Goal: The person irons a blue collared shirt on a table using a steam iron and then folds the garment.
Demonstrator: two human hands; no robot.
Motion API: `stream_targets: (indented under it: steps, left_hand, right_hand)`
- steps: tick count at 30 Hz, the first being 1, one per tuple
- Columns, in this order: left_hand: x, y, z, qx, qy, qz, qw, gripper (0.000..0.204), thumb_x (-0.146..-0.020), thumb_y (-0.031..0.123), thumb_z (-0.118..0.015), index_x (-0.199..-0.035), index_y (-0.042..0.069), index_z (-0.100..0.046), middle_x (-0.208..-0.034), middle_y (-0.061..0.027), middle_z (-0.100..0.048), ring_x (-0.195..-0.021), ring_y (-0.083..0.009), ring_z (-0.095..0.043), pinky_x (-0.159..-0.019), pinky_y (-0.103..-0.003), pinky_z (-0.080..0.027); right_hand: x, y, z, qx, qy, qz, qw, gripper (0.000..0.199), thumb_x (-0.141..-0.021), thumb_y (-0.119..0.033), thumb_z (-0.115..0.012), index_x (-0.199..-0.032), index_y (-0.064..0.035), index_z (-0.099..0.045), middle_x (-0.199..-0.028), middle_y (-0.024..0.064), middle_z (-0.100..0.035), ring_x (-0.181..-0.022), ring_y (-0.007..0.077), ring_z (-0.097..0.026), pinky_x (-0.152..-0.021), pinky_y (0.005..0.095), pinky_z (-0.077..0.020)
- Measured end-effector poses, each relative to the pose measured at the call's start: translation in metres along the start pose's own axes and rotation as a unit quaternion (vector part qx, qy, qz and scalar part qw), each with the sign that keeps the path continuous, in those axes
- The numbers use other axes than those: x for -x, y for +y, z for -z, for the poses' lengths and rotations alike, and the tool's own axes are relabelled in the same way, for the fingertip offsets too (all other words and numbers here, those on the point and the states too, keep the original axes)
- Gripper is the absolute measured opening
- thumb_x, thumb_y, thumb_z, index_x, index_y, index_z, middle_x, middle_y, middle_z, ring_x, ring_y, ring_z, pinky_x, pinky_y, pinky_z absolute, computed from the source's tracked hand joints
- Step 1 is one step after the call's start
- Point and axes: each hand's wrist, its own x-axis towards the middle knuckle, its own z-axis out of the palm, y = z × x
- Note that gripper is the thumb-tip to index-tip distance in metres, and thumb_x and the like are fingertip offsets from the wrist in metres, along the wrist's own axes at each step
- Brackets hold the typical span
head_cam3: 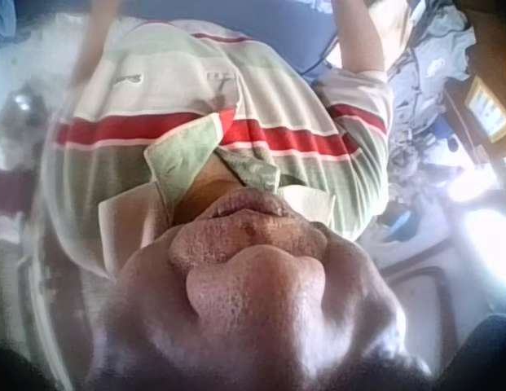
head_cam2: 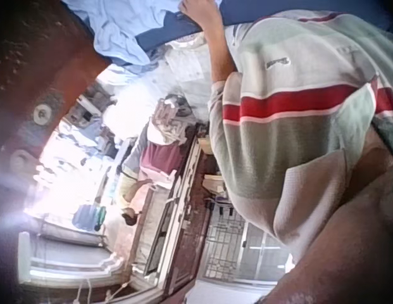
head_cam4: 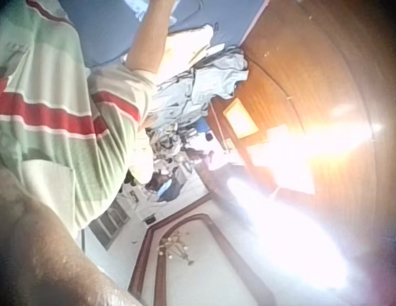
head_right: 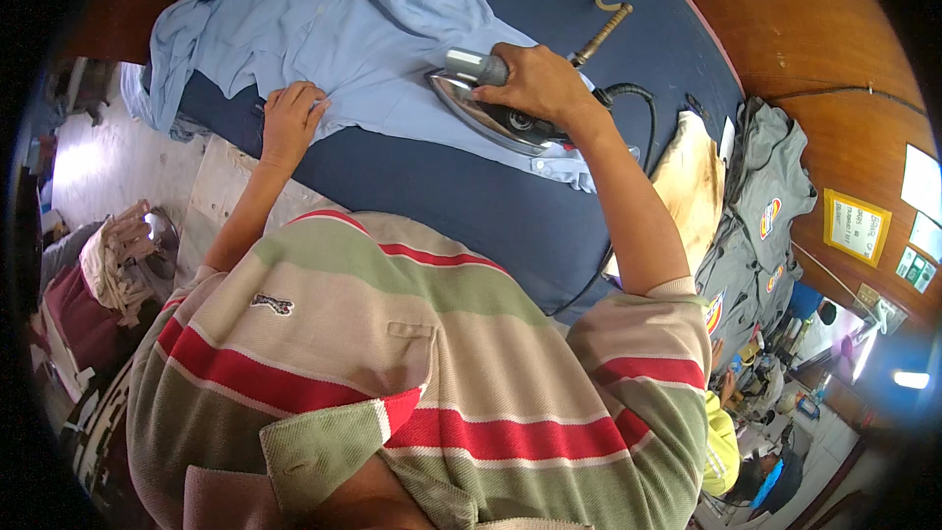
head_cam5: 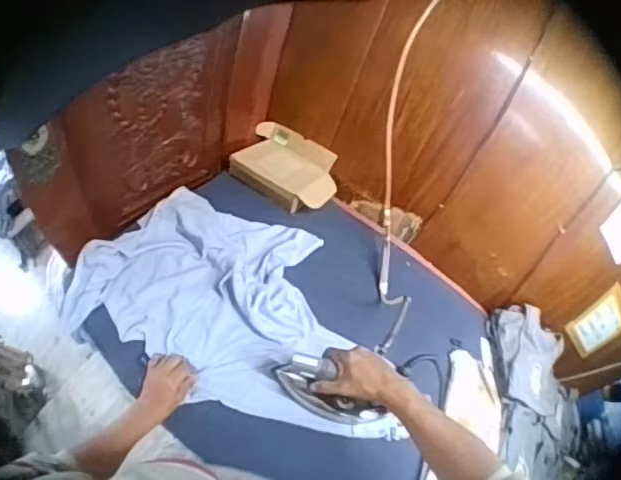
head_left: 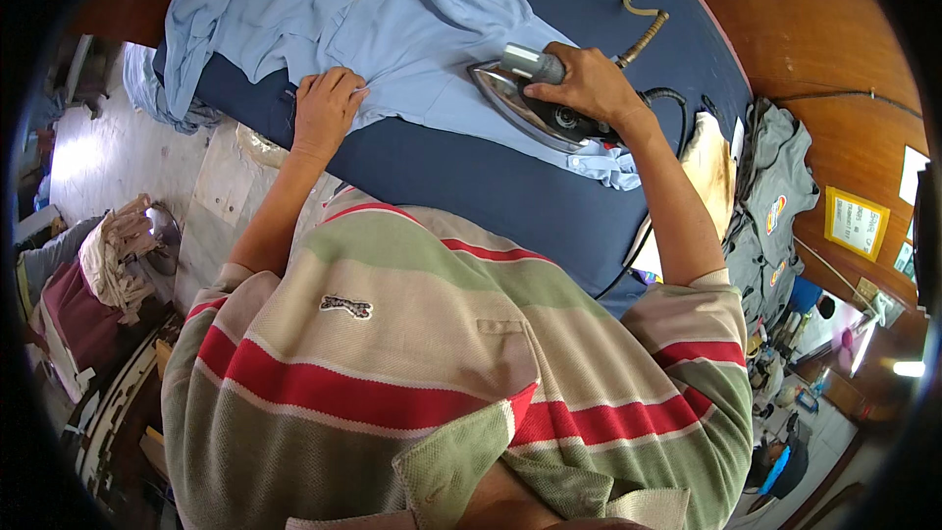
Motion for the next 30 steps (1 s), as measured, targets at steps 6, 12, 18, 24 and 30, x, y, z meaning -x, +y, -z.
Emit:
stream_targets:
  steps: [6,12,18,24,30]
  left_hand:
    - [0.001,0.005,0.007,-0.003,0.049,0.016,0.999,0.023,-0.08,0.026,-0.063,-0.098,0.012,-0.059,-0.096,0.0001,-0.059,-0.092,-0.0209,-0.055,-0.088,-0.037,-0.035]
    - [0.034,0.023,0.024,-0.015,0.03,0.052,0.998,0.033,-0.075,0.027,-0.066,-0.104,0.013,-0.058,-0.097,-0.0008,-0.06,-0.091,-0.0207,-0.055,-0.089,-0.04,-0.032]
    - [0.053,0.03,0.017,-0.023,0.015,0.096,0.995,0.027,-0.079,0.021,-0.063,-0.104,0.014,-0.06,-0.092,-0.0003,-0.061,-0.083,-0.0186,-0.056,-0.082,-0.036,-0.035]
    - [0.042,0.026,0.014,0.095,0.029,0.115,0.988,0.028,-0.079,0.01,-0.062,-0.106,0.013,-0.06,-0.086,-0.003,-0.063,-0.071,-0.0216,-0.058,-0.071,-0.035,-0.042]
    - [0.039,-0.006,0.029,0.127,-0.02,0.13,0.983,0.026,-0.081,0.01,-0.057,-0.108,0.014,-0.057,-0.094,-0.0067,-0.065,-0.086,-0.0279,-0.061,-0.075,-0.039,-0.047]
  right_hand:
    - [-0.018,-0.049,-0.013,0.056,-0.032,0.127,0.99,0.045,-0.071,-0.041,-0.066,-0.099,-0.006,-0.061,-0.078,0.0173,-0.066,-0.075,0.0345,-0.064,-0.07,0.0424,-0.0502]
    - [-0.014,-0.052,-0.014,0.066,-0.077,0.154,0.983,0.041,-0.073,-0.042,-0.063,-0.095,-0.0074,-0.061,-0.079,0.0188,-0.065,-0.075,0.0371,-0.063,-0.069,0.0454,-0.0499]
    - [0.007,-0.036,-0.017,0.059,-0.087,0.15,0.983,0.035,-0.071,-0.033,-0.063,-0.096,-0.0086,-0.06,-0.077,0.0162,-0.066,-0.071,0.0357,-0.063,-0.066,0.0427,-0.0501]
    - [0.004,-0.056,-0.018,0.046,-0.073,0.161,0.983,0.033,-0.07,-0.031,-0.062,-0.094,-0.008,-0.06,-0.073,0.0153,-0.065,-0.07,0.0348,-0.063,-0.065,0.0422,-0.0501]
    - [0.002,-0.056,-0.021,0.039,-0.067,0.161,0.984,0.034,-0.07,-0.031,-0.062,-0.095,-0.0077,-0.06,-0.074,0.0146,-0.065,-0.069,0.034,-0.063,-0.065,0.0424,-0.0503]
